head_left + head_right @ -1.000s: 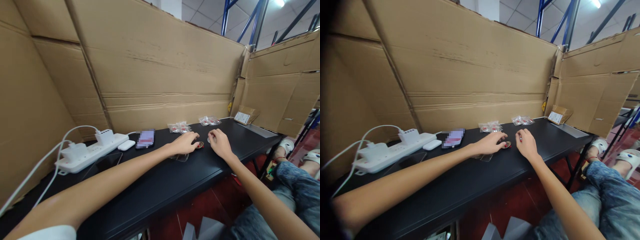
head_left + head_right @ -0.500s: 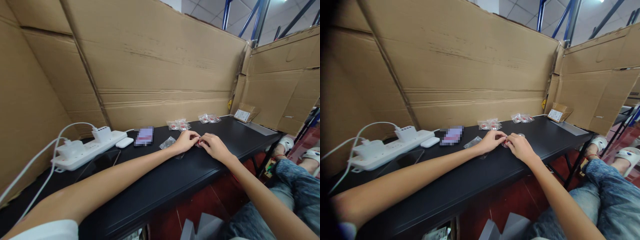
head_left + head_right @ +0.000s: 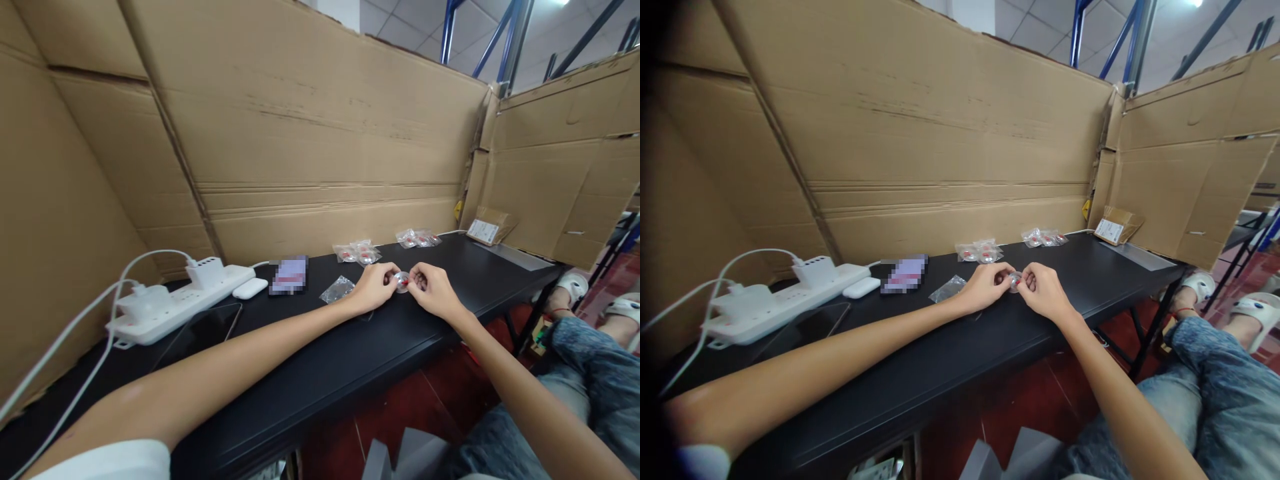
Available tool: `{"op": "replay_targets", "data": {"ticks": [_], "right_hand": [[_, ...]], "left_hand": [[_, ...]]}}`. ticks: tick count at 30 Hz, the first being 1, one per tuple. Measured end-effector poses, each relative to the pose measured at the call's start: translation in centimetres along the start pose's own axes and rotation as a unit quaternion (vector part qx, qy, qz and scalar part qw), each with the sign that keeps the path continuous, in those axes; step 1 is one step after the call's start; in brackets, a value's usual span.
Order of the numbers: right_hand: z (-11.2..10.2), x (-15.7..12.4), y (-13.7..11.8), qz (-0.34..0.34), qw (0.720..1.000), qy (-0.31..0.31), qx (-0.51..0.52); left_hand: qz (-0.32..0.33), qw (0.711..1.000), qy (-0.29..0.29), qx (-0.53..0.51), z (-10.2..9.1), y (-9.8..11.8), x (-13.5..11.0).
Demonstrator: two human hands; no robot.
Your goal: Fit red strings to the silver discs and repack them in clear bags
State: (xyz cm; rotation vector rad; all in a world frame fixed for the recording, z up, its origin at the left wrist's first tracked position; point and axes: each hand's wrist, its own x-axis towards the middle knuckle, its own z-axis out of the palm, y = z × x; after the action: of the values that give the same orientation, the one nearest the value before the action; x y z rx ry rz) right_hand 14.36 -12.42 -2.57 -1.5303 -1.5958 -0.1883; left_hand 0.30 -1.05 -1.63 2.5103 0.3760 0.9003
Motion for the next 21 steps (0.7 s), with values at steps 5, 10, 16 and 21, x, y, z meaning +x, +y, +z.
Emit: {"op": "replay_targets", "data": {"ticks": [5,10,16,21], "right_hand": [[0.1,0.1,0.3,-0.008,1.000,-0.001,0.011],[-0.3,0.3,1.2,0.091,0.986,0.075,0.114],[-0.7,0.0,1.0,0.077,0.995,-0.002,0.067],[-0.4,-0.2,0.5,0.038,0.994,-0.087,-0.048]], "left_hand": [[0.015,0.999,-0.006,0.039,0.0,0.4,0.0],[0.014,0.998,0.002,0.068,-0.1,0.2,0.0],[-0.031,0.996,0.014,0.085,0.0,-0.6,0.2],[-0.096,0.985,0.002,0.141,0.2,-1.5,0.3]]}}
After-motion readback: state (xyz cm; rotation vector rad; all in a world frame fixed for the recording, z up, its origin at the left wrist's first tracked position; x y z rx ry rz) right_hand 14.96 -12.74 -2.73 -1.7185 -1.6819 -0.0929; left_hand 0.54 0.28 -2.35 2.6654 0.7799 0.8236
